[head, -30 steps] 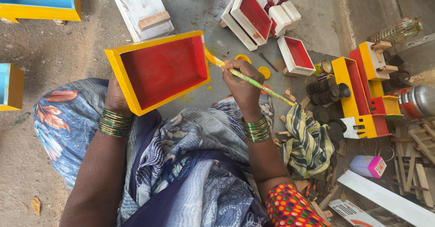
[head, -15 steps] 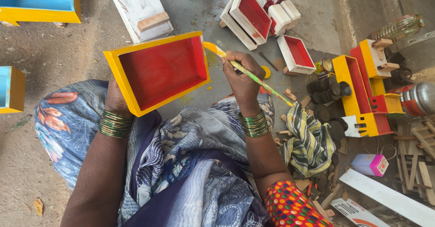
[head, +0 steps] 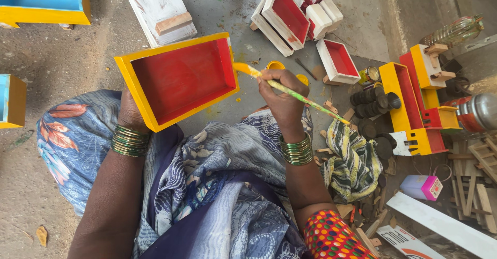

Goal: The person paints the exterior edges of small wooden boxes with yellow paint using a brush. They wipe the box with a cloth, then pick up another box and continue painting the edges yellow. The interior of the boxes is already painted red.

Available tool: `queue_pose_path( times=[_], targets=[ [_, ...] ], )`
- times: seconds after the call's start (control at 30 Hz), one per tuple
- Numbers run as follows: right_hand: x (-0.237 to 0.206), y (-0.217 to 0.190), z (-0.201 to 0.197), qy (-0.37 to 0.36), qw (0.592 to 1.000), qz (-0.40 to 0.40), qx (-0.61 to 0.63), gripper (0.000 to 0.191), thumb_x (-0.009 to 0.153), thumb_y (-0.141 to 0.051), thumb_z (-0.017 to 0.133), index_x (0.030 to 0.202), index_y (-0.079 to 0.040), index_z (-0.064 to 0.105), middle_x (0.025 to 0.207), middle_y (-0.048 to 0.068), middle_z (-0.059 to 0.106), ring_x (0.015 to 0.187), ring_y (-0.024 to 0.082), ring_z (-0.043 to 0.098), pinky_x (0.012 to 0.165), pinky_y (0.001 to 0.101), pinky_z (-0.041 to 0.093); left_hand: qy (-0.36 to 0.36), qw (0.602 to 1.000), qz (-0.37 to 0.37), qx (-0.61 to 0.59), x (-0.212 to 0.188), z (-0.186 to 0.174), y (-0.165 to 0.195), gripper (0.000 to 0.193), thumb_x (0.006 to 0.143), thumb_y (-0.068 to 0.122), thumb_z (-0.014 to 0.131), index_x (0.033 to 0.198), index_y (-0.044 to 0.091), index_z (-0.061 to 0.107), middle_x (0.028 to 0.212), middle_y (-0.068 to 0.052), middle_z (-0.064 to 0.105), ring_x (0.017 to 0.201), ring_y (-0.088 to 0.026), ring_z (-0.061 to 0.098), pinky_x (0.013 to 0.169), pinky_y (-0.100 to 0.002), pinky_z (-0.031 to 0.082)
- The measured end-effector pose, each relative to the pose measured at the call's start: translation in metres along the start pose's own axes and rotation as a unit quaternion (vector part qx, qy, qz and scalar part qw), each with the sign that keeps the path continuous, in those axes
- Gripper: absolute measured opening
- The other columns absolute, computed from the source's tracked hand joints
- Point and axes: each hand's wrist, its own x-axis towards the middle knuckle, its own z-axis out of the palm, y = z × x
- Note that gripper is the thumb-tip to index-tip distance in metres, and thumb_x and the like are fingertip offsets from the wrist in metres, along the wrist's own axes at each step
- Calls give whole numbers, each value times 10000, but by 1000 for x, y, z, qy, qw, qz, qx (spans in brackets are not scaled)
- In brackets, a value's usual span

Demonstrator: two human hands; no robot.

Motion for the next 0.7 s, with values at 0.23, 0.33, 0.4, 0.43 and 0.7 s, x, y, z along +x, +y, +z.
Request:
queue_pose_path(
  times=[0.23,0.33,0.4,0.43,0.7],
  targets=[
    [7,3,12,36,999,10,19,151,895,28,814,978,-9,693,987,95,768,867,105,737,760,239,629,3,1000,-9,1,-2,-3,1,440,1101,277,520,1474,44,527,1430,-135,624,1269,-286,646,1083,-446,549],
    [2,2,10,11,1000,6,-1,147,893,18,814,982,-8,700,968,91,759,861,102,727,754,235,611,4,1000,0,5,-2,-5,0,434,1097,275,534,1462,40,538,1411,-136,636,1251,-282,657,1064,-439,559],
    [-4,0,6,-5,1000,14,-7,142,894,10,811,980,-7,700,954,84,758,850,93,722,750,230,602,28,999,7,25,-1,-7,-1,421,1108,262,554,1461,33,546,1397,-139,640,1235,-279,659,1046,-437,559],
    [-6,0,4,-12,1000,18,-10,140,894,6,810,979,-7,700,947,81,757,844,89,719,748,228,598,24,1000,8,19,-1,-7,-1,420,1107,260,558,1462,35,546,1396,-137,642,1232,-277,661,1043,-435,562],
    [-10,-2,-10,8,999,50,4,128,898,4,809,984,-14,716,946,65,765,841,68,719,743,218,603,10,1000,-8,-6,-1,-3,0,438,1089,267,553,1461,38,537,1412,-137,636,1250,-286,659,1065,-444,564]
  ],
)
